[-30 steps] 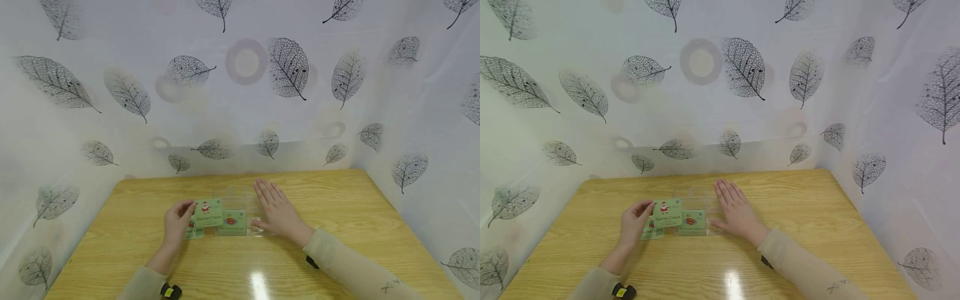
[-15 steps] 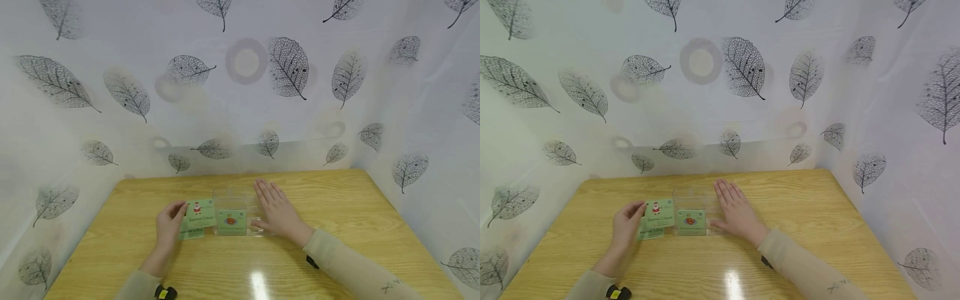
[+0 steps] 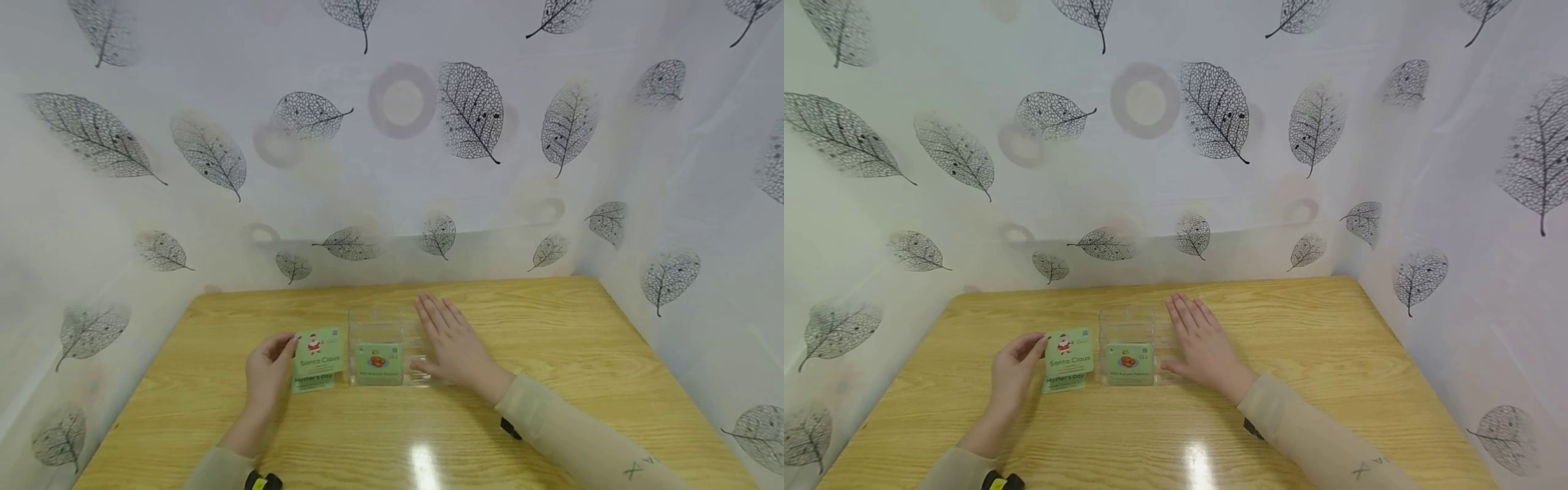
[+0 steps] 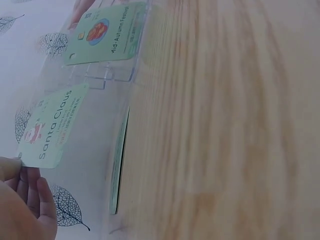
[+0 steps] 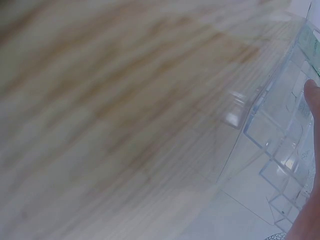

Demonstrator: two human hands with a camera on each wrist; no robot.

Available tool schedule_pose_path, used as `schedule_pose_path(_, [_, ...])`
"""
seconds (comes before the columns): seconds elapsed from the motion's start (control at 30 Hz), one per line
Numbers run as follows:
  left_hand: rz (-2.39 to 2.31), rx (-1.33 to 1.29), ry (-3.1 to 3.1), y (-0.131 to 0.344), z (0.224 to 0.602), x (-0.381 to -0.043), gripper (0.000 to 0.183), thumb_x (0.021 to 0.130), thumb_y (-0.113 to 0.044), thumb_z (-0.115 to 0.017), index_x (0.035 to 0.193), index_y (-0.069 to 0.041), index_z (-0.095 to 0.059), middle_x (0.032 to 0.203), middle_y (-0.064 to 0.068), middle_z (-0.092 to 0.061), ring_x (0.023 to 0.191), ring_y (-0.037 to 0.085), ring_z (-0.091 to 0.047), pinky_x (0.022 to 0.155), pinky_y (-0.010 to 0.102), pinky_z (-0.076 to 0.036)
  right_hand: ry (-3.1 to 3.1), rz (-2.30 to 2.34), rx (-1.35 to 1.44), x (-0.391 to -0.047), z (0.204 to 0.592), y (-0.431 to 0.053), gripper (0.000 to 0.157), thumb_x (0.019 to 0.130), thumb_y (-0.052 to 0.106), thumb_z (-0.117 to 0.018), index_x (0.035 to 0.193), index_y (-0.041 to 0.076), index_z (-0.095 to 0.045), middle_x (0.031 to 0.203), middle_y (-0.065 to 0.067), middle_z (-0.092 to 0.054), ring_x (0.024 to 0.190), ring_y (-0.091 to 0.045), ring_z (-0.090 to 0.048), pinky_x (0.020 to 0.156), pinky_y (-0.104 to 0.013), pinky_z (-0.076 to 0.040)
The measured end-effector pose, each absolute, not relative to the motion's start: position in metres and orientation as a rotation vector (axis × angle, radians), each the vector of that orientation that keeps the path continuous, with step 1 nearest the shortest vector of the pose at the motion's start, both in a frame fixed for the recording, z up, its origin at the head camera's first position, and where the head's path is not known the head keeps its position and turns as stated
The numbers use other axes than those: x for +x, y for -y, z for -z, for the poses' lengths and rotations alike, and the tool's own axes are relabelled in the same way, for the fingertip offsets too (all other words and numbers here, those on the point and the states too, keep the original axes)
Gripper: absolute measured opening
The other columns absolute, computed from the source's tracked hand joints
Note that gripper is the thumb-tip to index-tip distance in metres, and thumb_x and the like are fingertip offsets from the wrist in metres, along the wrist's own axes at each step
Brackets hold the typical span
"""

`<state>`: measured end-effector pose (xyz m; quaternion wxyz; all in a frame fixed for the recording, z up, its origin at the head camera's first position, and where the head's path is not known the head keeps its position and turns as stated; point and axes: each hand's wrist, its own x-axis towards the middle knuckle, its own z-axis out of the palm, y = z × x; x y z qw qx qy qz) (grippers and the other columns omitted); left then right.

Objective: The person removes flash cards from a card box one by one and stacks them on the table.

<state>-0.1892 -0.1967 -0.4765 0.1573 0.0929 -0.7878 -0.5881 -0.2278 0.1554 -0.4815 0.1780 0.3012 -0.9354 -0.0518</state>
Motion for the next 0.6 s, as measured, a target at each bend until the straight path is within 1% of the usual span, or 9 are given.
schedule_pose_path(0.2, [1.659, 0.294, 2.298, 0.203, 0.474, -0.186, 0.023, 0.104, -0.005, -0.068, 0.121, 0.009, -0.071, 0.114, 0.024, -0.076, 0.079, -0.009, -0.062, 0.075, 0.009, -0.054, 2.636, 0.142, 0.854, -0.228, 0.482, -0.156, 0.119, 0.090, 0.079, -0.061, 0.167, -0.002, -0.021, 0.174, -0.021, -0.027, 0.161, -0.036, -0.030, 0.133, -0.051, -0.025])
schedule_pose_path(0.43, [1.648, 0.340, 2.356, 0.214, 0.474, -0.185, 0.028, 0.105, -0.010, -0.067, 0.125, 0.010, -0.070, 0.114, 0.018, -0.077, 0.080, -0.010, -0.061, 0.075, 0.009, -0.054, 2.659, 0.128, 0.855, -0.228, 0.482, -0.156, 0.118, 0.091, 0.079, -0.061, 0.167, -0.002, -0.019, 0.175, -0.020, -0.024, 0.163, -0.035, -0.025, 0.134, -0.051, -0.020])
schedule_pose_path(0.6, [1.652, 0.346, 2.399, 0.218, 0.474, -0.185, 0.029, 0.106, -0.010, -0.065, 0.127, 0.011, -0.068, 0.114, 0.016, -0.077, 0.081, -0.010, -0.061, 0.075, 0.009, -0.053, 2.647, 0.131, 0.855, -0.228, 0.483, -0.156, 0.118, 0.091, 0.079, -0.062, 0.167, -0.002, -0.020, 0.175, -0.020, -0.025, 0.163, -0.035, -0.027, 0.134, -0.050, -0.020])
